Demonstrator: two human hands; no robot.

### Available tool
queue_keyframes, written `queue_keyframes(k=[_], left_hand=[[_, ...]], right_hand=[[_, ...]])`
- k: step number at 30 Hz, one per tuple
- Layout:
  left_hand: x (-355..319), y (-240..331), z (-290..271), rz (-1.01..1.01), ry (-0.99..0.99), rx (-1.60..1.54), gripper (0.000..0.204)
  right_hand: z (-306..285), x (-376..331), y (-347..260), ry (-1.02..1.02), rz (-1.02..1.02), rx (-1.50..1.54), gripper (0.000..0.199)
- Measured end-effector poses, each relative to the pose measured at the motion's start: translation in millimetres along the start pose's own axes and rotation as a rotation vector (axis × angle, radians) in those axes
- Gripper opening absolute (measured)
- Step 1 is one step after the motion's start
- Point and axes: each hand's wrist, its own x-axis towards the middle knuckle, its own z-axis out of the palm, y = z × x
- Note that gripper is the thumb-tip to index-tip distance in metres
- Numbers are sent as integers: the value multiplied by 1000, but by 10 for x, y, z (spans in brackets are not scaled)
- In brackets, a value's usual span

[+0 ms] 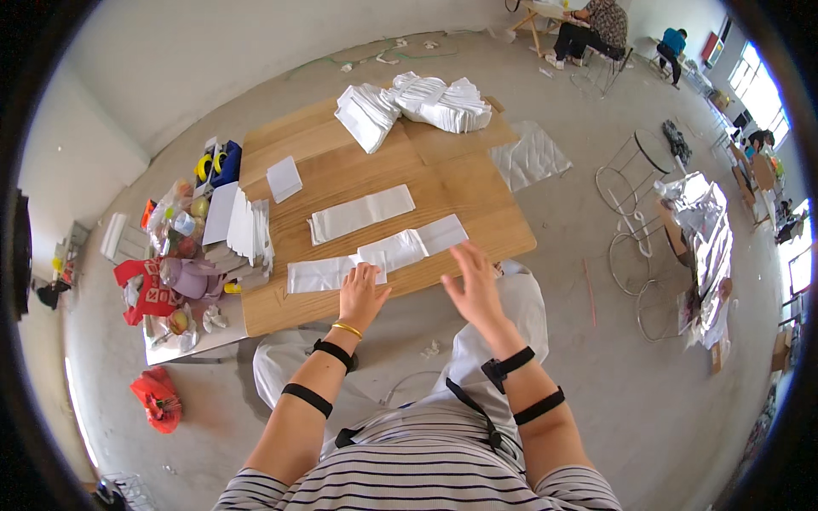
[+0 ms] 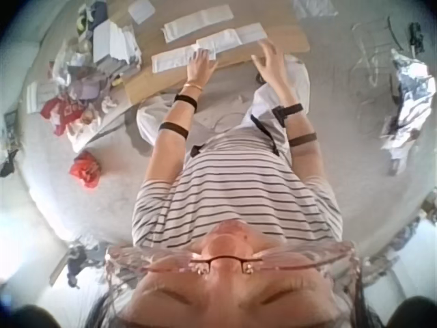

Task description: Manually folding rectangular white plastic or foam sheets on a assembly table.

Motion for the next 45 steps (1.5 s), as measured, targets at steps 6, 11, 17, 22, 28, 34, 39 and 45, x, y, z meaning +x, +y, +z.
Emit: queue_keyframes(k=[6,11,17,22,28,34,39,45], left_hand=[[141,64,67,120,37,-67,30],[60,-225,101,166,76,-119,18],[93,-165,16,-337,80,-619,20],[97,-28,-246,-451,141,-637,24],[-4,-273,-182,-493,189,-492,18],[-74,-340,-229,-437,247,-495,18],[29,-144,-290,-574,71,-669,28],[-185,-727,149,-713,110,-819,13]], right_hand=[[63,-51,168,-98,-34,-54,48],[433,-148,324,94,-275,-161,32],[516,-113,151,-35,13,173,17],[759,-5,-18,-123,-42,177,14],[1116,60,-221,-138,-128,218,10],[1177,145,-334,-333,-101,195,8],[1223,181,-343,-365,-22,179,8],[1441,187,-563,-350,-20,225,12]])
